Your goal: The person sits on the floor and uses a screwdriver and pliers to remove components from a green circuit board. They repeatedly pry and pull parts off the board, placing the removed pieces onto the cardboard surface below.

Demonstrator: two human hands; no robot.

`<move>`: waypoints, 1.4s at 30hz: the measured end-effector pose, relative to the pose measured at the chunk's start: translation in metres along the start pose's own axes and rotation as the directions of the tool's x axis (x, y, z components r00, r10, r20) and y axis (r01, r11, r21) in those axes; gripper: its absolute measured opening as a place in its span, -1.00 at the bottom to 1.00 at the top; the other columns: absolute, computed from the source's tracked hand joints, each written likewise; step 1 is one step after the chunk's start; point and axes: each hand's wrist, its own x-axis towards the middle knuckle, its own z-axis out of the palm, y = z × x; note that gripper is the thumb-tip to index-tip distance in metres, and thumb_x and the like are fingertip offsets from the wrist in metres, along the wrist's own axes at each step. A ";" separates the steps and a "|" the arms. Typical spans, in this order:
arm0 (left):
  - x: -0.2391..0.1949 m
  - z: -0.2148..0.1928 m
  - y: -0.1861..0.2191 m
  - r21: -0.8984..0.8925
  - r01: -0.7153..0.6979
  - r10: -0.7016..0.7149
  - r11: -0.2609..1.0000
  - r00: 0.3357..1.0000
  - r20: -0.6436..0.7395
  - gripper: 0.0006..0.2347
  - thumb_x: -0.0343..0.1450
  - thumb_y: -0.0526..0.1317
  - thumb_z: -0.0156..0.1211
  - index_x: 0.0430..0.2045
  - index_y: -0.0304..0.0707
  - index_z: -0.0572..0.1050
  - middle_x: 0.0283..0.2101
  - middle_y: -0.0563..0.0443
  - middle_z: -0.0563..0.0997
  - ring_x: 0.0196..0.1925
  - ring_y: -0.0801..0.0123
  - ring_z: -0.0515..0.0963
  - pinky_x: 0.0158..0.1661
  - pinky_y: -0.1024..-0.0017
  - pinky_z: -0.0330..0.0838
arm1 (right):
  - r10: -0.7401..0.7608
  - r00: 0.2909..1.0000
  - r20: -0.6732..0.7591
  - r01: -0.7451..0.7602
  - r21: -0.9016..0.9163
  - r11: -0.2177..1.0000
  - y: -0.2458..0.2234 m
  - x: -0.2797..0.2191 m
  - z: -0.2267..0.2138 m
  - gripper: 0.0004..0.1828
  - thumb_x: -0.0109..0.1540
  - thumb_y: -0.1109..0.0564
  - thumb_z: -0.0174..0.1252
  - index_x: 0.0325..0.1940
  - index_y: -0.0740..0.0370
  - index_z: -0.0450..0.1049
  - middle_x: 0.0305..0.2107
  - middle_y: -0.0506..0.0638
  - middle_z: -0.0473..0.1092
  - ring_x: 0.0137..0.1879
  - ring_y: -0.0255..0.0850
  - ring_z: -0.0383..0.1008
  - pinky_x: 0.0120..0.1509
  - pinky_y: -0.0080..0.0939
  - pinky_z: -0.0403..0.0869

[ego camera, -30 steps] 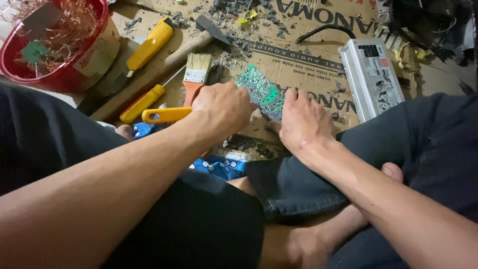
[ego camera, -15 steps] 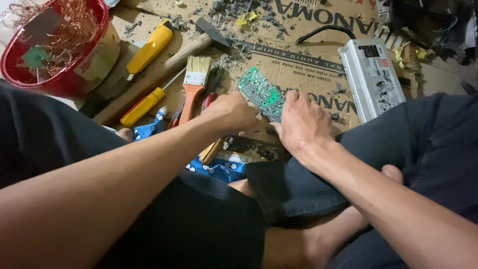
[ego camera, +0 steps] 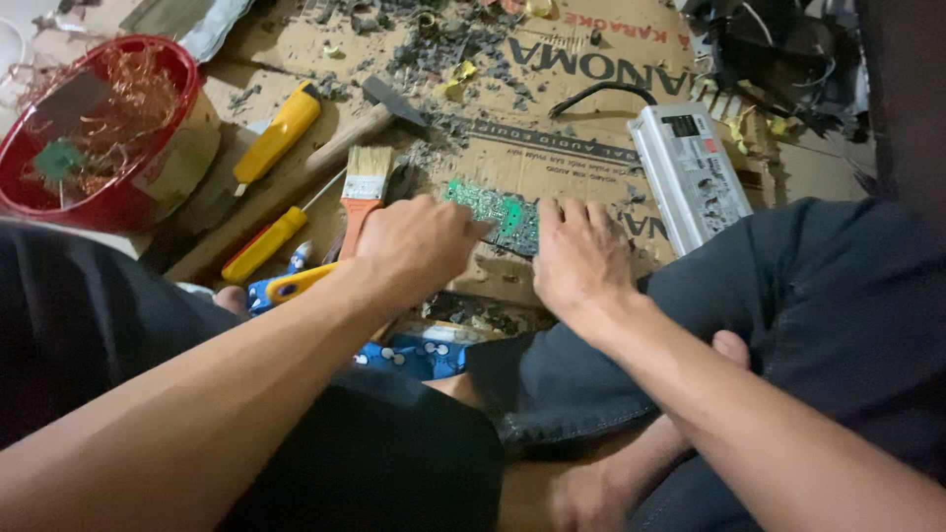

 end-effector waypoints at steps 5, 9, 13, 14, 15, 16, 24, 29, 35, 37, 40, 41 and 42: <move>0.002 -0.004 -0.007 0.011 0.096 -0.096 0.995 0.995 -0.021 -0.61 0.52 0.07 -0.18 -0.24 -0.17 0.59 -0.22 -0.29 0.68 -0.07 -0.20 0.68 -0.15 -0.12 0.57 | -0.253 0.966 -0.051 0.255 0.035 0.966 -0.009 -0.005 0.004 -0.53 0.32 0.23 -0.04 0.33 0.10 0.32 0.14 0.21 0.31 0.40 0.18 0.19 0.32 0.33 0.36; -0.010 -0.012 0.000 0.032 0.110 -0.109 0.993 0.994 -0.005 -0.65 0.52 0.02 -0.23 -0.25 -0.15 0.54 -0.26 -0.32 0.67 -0.12 -0.23 0.69 -0.15 -0.11 0.56 | -0.373 0.909 -0.187 0.374 -0.031 0.927 0.007 0.011 0.044 -0.75 0.36 0.18 -0.07 -0.04 0.08 0.54 -0.08 0.12 0.43 0.25 0.07 0.36 0.23 0.13 0.47; -0.012 0.002 -0.006 0.083 0.056 -0.054 0.995 0.998 -0.019 -0.74 0.55 -0.08 -0.24 -0.26 -0.14 0.45 -0.33 -0.24 0.67 -0.21 -0.19 0.71 -0.20 -0.07 0.58 | -0.358 0.874 -0.329 0.391 0.037 0.920 0.017 0.022 0.069 -0.78 0.31 0.18 0.01 -0.28 0.16 0.59 -0.24 0.09 0.46 0.11 0.02 0.44 0.13 0.07 0.56; -0.013 0.003 -0.006 0.105 0.032 -0.029 0.994 0.999 -0.024 -0.78 0.54 -0.10 -0.21 -0.26 -0.12 0.43 -0.33 -0.21 0.67 -0.22 -0.18 0.72 -0.21 -0.08 0.58 | -0.394 0.854 -0.340 0.414 -0.016 0.910 0.019 0.023 0.073 -0.79 0.27 0.20 0.01 -0.35 0.15 0.57 -0.30 0.05 0.43 0.06 -0.02 0.43 0.12 0.03 0.54; -0.016 0.003 -0.007 0.124 0.013 -0.009 0.992 1.000 -0.029 -0.81 0.54 -0.11 -0.19 -0.26 -0.11 0.41 -0.33 -0.18 0.67 -0.23 -0.18 0.72 -0.21 -0.08 0.58 | -0.435 0.831 -0.347 0.439 -0.071 0.896 0.021 0.024 0.076 -0.79 0.23 0.22 0.01 -0.43 0.13 0.54 -0.37 0.01 0.39 0.01 -0.06 0.43 0.11 -0.02 0.53; -0.016 0.006 -0.003 0.130 0.013 -0.010 0.991 1.000 -0.028 -0.81 0.54 -0.11 -0.19 -0.26 -0.11 0.41 -0.33 -0.18 0.67 -0.23 -0.18 0.72 -0.21 -0.08 0.58 | -0.433 0.831 -0.351 0.439 -0.066 0.896 0.018 0.019 0.064 -0.79 0.23 0.22 0.01 -0.43 0.13 0.54 -0.37 0.01 0.39 0.01 -0.06 0.43 0.11 -0.02 0.53; -0.032 0.041 -0.009 0.230 0.024 0.028 0.973 0.975 -0.221 -0.91 0.45 -0.08 -0.13 -0.32 0.12 0.37 -0.45 0.04 0.61 -0.39 -0.06 0.72 -0.33 0.01 0.60 | -0.383 0.861 -0.334 0.386 -0.061 0.921 0.010 0.030 0.057 -0.84 0.21 0.16 0.13 -0.46 0.05 0.54 -0.43 -0.02 0.36 -0.11 -0.05 0.46 -0.23 0.10 0.61; -0.040 0.038 0.004 0.004 -0.015 0.016 1.000 0.949 -0.314 -0.88 0.49 -0.14 -0.06 -0.39 0.00 0.44 -0.44 0.02 0.60 -0.34 0.06 0.70 -0.26 0.27 0.53 | -0.388 0.875 -0.291 0.369 -0.120 0.922 0.006 0.033 0.045 -0.91 0.14 0.16 0.27 -0.46 0.03 0.57 -0.46 -0.08 0.37 -0.18 -0.09 0.48 -0.33 0.08 0.59; -0.020 0.061 -0.032 0.438 -0.089 0.234 0.894 0.928 -0.290 -0.92 0.40 -0.03 -0.11 -0.46 0.19 0.33 -0.46 0.17 0.42 -0.39 0.13 0.56 -0.42 0.16 0.37 | -0.354 0.897 -0.266 0.330 -0.131 0.935 -0.001 0.018 0.024 -0.83 0.23 0.25 0.15 -0.40 0.07 0.59 -0.42 -0.04 0.44 -0.19 -0.10 0.52 -0.36 0.01 0.60; -0.020 0.065 -0.034 0.436 -0.063 0.221 0.898 0.920 -0.323 -0.91 0.40 -0.02 -0.11 -0.47 0.17 0.32 -0.45 0.18 0.38 -0.37 0.16 0.51 -0.39 0.19 0.30 | -0.354 0.902 -0.250 0.331 -0.130 0.935 -0.001 0.015 0.020 -0.82 0.26 0.23 0.13 -0.38 0.06 0.59 -0.40 -0.04 0.45 -0.19 -0.11 0.52 -0.35 -0.01 0.61; -0.025 0.074 -0.034 0.415 -0.042 0.196 0.909 0.922 -0.335 -0.90 0.41 -0.01 -0.12 -0.46 0.20 0.33 -0.40 0.17 0.36 -0.30 0.19 0.44 -0.35 0.18 0.25 | -0.379 0.887 -0.265 0.362 -0.113 0.925 -0.003 0.011 0.017 -0.85 0.23 0.28 0.16 -0.38 0.12 0.58 -0.37 0.02 0.46 -0.15 -0.01 0.54 -0.38 0.11 0.61; -0.027 0.073 -0.032 0.377 0.000 0.138 0.926 0.931 -0.337 -0.88 0.44 0.03 -0.12 -0.41 0.20 0.35 -0.40 0.20 0.40 -0.25 0.22 0.49 -0.31 0.19 0.26 | -0.363 0.895 -0.259 0.338 -0.137 0.931 -0.004 0.011 0.015 -0.85 0.24 0.27 0.16 -0.39 0.10 0.58 -0.38 0.00 0.46 -0.17 -0.05 0.54 -0.38 0.06 0.61; -0.030 0.073 -0.030 0.339 0.043 0.079 0.940 0.938 -0.338 -0.85 0.46 0.06 -0.12 -0.36 0.19 0.37 -0.39 0.24 0.44 -0.21 0.25 0.55 -0.26 0.20 0.27 | -0.347 0.903 -0.254 0.314 -0.161 0.936 -0.006 0.010 0.012 -0.84 0.25 0.25 0.16 -0.40 0.08 0.58 -0.38 -0.02 0.46 -0.18 -0.08 0.53 -0.39 0.01 0.61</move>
